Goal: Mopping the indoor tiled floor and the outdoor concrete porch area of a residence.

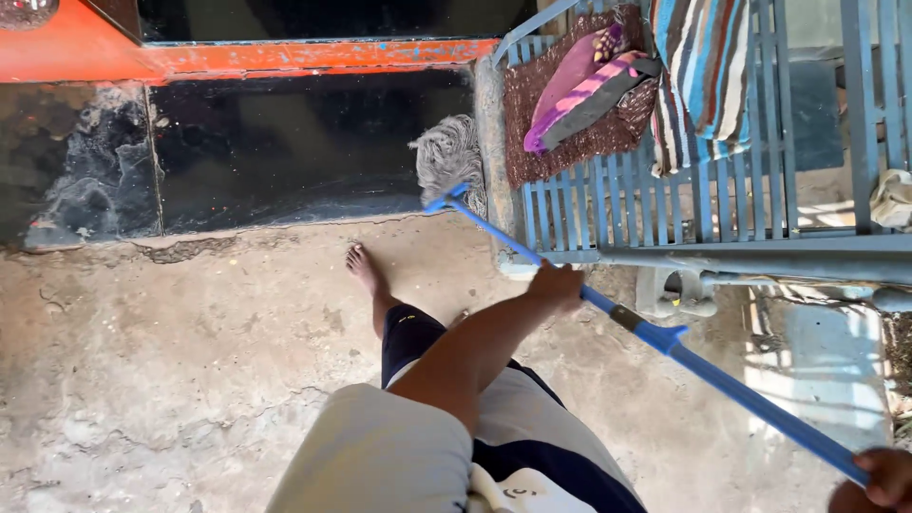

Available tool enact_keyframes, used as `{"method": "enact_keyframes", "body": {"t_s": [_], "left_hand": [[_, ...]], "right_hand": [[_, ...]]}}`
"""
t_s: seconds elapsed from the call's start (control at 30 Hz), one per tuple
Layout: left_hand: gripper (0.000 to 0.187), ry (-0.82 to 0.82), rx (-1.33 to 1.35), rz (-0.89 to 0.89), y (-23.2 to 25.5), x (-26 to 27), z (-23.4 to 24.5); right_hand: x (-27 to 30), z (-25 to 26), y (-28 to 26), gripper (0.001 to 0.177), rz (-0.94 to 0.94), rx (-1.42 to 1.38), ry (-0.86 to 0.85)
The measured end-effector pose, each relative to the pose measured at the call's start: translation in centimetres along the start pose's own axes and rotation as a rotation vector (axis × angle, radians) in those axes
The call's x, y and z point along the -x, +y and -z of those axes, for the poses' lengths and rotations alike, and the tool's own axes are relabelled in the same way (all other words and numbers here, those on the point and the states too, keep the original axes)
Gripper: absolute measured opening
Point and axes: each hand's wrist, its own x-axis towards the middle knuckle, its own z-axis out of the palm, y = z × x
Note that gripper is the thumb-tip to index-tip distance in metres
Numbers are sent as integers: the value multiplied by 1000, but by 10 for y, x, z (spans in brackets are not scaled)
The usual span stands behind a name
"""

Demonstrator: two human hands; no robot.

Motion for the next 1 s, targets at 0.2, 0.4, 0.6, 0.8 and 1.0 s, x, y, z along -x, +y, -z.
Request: {"method": "enact_keyframes", "body": {"t_s": [0.2, 0.4, 0.6, 0.8, 1.0], "left_hand": [[41, 183, -7, 119, -98, 70, 10], [33, 464, 142, 317, -219, 164, 41], [35, 726, 341, 452, -267, 217, 131], [41, 1063, 447, 94, -254, 222, 269], [25, 1155, 311, 324, -316, 244, 361]], "right_hand": [[-69, -165, 42, 36, -179, -143, -239], [-148, -456, 88, 18, -77, -131, -335], [-233, -634, 89, 26, -68, -270, -669], [-309, -800, 156, 26, -314, -716, -734], [-349, -859, 157, 60, 132, -241, -782]]}}
